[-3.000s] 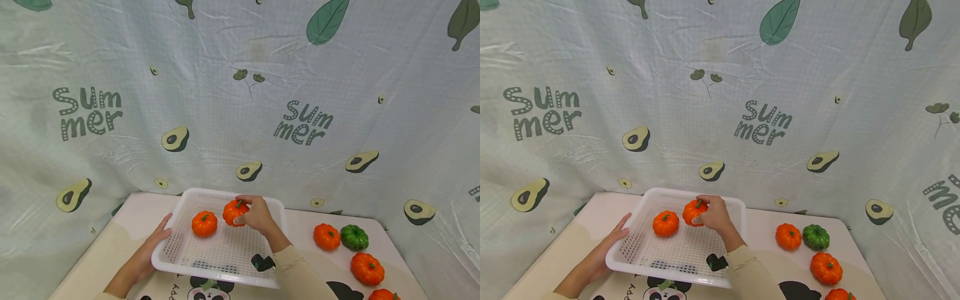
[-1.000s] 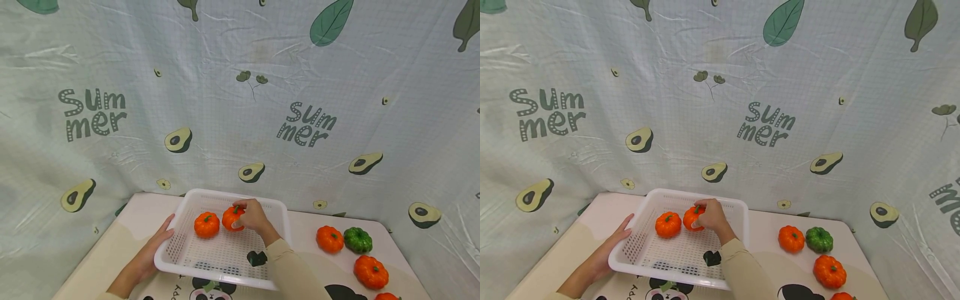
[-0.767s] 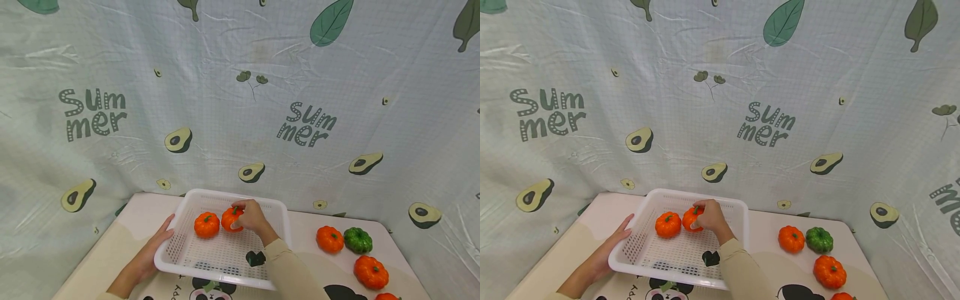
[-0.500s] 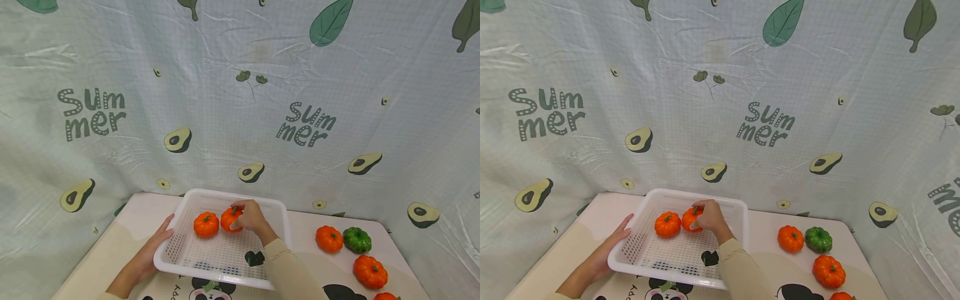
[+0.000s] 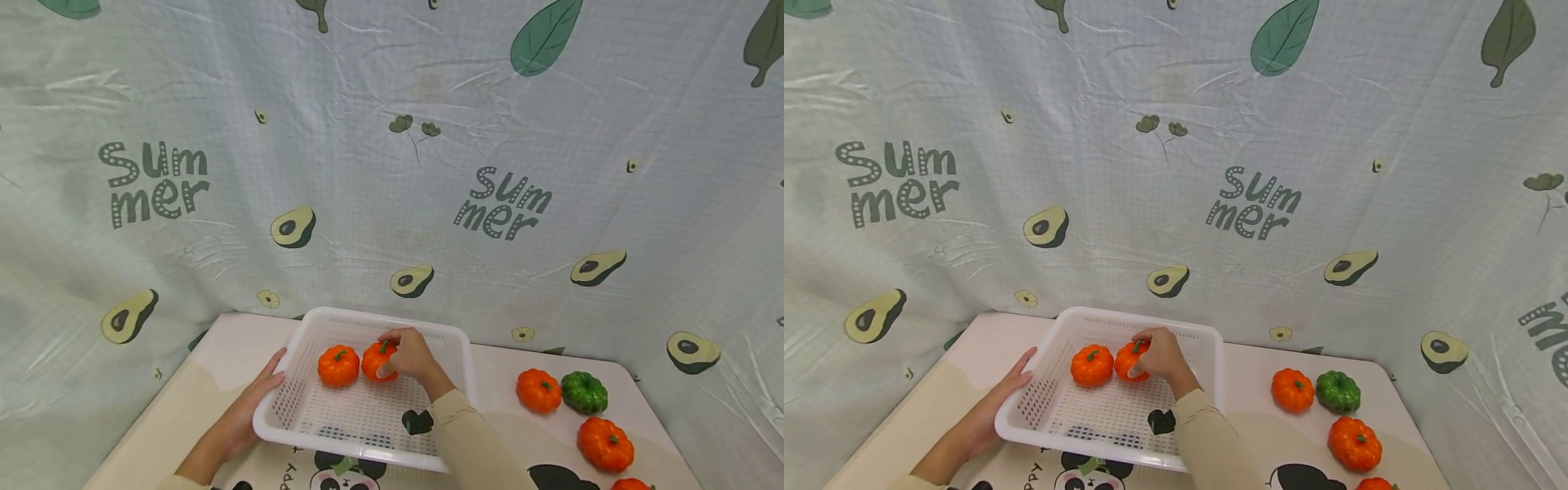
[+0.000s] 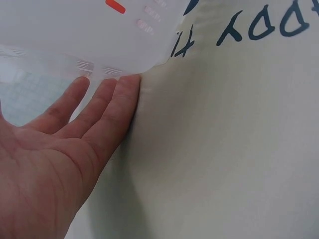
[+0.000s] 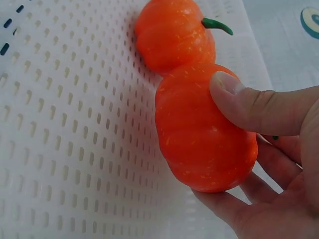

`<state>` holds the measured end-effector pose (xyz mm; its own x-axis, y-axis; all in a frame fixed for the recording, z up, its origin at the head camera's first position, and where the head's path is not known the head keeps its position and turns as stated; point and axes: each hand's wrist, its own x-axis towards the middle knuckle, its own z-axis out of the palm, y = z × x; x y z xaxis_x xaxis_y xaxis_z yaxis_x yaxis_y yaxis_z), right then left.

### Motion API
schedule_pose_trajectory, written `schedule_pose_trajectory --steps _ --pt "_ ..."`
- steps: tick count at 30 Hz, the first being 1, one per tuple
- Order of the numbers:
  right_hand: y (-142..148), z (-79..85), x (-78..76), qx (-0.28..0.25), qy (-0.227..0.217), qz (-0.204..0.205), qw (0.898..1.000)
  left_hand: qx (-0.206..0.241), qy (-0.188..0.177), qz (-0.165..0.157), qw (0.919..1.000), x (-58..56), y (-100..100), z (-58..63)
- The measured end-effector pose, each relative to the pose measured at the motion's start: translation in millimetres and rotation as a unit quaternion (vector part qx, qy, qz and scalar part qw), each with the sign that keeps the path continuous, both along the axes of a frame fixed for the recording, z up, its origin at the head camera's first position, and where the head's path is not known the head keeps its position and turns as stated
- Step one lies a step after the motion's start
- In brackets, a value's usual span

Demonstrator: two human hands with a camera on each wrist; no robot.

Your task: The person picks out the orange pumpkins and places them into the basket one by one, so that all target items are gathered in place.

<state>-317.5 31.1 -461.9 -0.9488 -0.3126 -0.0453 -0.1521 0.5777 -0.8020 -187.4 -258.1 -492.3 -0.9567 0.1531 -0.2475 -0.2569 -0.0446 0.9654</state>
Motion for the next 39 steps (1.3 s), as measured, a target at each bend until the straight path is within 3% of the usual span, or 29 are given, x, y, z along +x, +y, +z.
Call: schedule_pose_trajectory --steps 9,22,30,39 --pt "-0.5 -2.9 -0.6 0.010 -0.007 0.008 1.000 -0.010 -0.006 0.013 0.9999 -1.0 1.2 1.5" --pt "1.8 -6.4 -2.9 0.025 0.004 0.036 0.999 -0.011 -0.005 0.000 0.9999 -0.8 0.4 2.0" --pt "2.9 -5.1 -1.1 0.029 -0.001 0.043 0.999 -0.018 -0.008 0.014 0.9997 -0.4 1.5 3.4" --pt "6.0 -8.0 -4.0 0.013 -0.017 0.097 0.995 -0.015 -0.009 0.012 0.9998 -0.8 1.6 2.3"
